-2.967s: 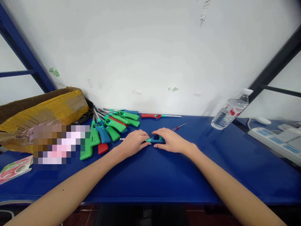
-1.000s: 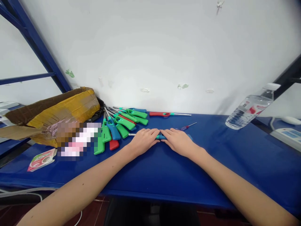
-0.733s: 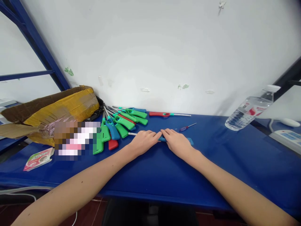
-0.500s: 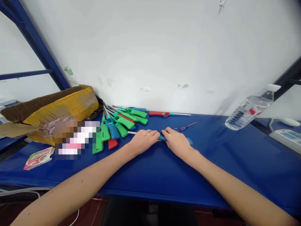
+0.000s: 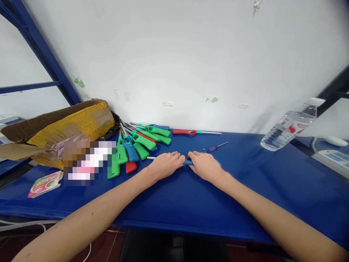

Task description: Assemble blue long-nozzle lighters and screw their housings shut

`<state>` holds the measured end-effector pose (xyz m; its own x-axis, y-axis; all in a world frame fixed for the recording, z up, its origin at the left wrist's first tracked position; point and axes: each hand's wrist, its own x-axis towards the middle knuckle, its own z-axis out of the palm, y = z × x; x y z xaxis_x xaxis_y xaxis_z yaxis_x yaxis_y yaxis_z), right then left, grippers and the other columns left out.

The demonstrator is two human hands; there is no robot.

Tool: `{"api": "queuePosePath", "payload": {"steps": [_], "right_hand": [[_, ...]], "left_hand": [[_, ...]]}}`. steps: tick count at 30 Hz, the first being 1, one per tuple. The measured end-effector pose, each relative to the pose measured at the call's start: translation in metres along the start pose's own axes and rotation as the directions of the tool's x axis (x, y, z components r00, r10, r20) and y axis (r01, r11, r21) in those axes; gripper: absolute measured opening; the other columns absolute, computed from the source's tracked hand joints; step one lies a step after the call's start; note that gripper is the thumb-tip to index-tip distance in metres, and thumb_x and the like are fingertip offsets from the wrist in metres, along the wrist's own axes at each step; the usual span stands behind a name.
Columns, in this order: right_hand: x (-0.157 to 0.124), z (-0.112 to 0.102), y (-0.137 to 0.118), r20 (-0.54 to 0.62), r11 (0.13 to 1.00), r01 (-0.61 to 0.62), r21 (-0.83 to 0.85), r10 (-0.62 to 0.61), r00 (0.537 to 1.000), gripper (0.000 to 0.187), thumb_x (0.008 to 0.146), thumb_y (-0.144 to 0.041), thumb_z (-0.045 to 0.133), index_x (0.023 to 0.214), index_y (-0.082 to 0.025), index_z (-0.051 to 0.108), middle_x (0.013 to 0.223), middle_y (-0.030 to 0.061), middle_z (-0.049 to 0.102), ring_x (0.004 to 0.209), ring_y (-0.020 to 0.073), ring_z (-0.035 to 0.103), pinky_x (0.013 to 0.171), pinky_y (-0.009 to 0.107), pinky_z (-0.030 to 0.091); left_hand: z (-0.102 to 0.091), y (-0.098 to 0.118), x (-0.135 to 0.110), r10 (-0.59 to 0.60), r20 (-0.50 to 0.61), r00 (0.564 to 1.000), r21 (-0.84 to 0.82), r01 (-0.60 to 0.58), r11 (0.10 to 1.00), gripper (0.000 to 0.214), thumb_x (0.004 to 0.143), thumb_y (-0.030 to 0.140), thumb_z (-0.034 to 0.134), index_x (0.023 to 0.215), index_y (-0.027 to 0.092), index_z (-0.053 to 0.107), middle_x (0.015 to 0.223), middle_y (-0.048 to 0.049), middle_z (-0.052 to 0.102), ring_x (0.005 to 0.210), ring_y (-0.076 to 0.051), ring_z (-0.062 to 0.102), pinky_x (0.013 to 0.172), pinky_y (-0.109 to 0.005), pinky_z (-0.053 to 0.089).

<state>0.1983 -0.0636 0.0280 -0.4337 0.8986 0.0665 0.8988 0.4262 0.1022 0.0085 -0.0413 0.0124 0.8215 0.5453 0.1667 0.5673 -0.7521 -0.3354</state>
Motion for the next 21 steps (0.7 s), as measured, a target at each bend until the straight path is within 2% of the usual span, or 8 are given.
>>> {"api": "queuePosePath", "payload": {"steps": [9,16,21], "right_hand": [[0.0002,0.0004,0.0021,0.011,1.000,0.028,0.011,-0.028,1.000,0.014,0.093,-0.027,0.048,0.099,-0.017,0.055,0.095,0.0080,0.069,0.085,0.0239,0.068,0.065,0.030,0.042],[-0.0002,-0.0007,0.0034,0.021,0.999,0.032,0.023,-0.033,0.999,0.014,0.094,-0.026,0.046,0.098,-0.017,0.056,0.097,0.0086,0.069,0.085,0.0231,0.068,0.066,0.029,0.042],[-0.0008,-0.0018,0.0028,0.031,1.000,0.027,0.015,-0.027,0.999,0.014,0.093,-0.025,0.046,0.100,-0.018,0.055,0.101,0.0100,0.069,0.087,0.0235,0.067,0.067,0.029,0.043]], "left_hand": [[-0.0064,0.0002,-0.0005,0.016,0.020,1.000,0.024,-0.016,1.000,0.014,0.100,0.018,0.037,0.101,0.014,0.050,0.097,-0.0080,0.063,0.085,-0.021,0.067,0.062,-0.029,0.053],[0.0001,-0.0011,-0.0022,0.027,-0.002,1.000,0.000,-0.027,1.000,0.013,0.100,0.018,0.039,0.103,0.014,0.051,0.100,-0.0111,0.064,0.098,-0.022,0.066,0.073,-0.030,0.054],[-0.0001,0.0007,-0.0034,-0.001,-0.008,1.000,-0.003,0.001,1.000,0.014,0.101,0.022,0.038,0.103,0.014,0.050,0.102,-0.0112,0.064,0.099,-0.022,0.066,0.073,-0.030,0.055]]}}
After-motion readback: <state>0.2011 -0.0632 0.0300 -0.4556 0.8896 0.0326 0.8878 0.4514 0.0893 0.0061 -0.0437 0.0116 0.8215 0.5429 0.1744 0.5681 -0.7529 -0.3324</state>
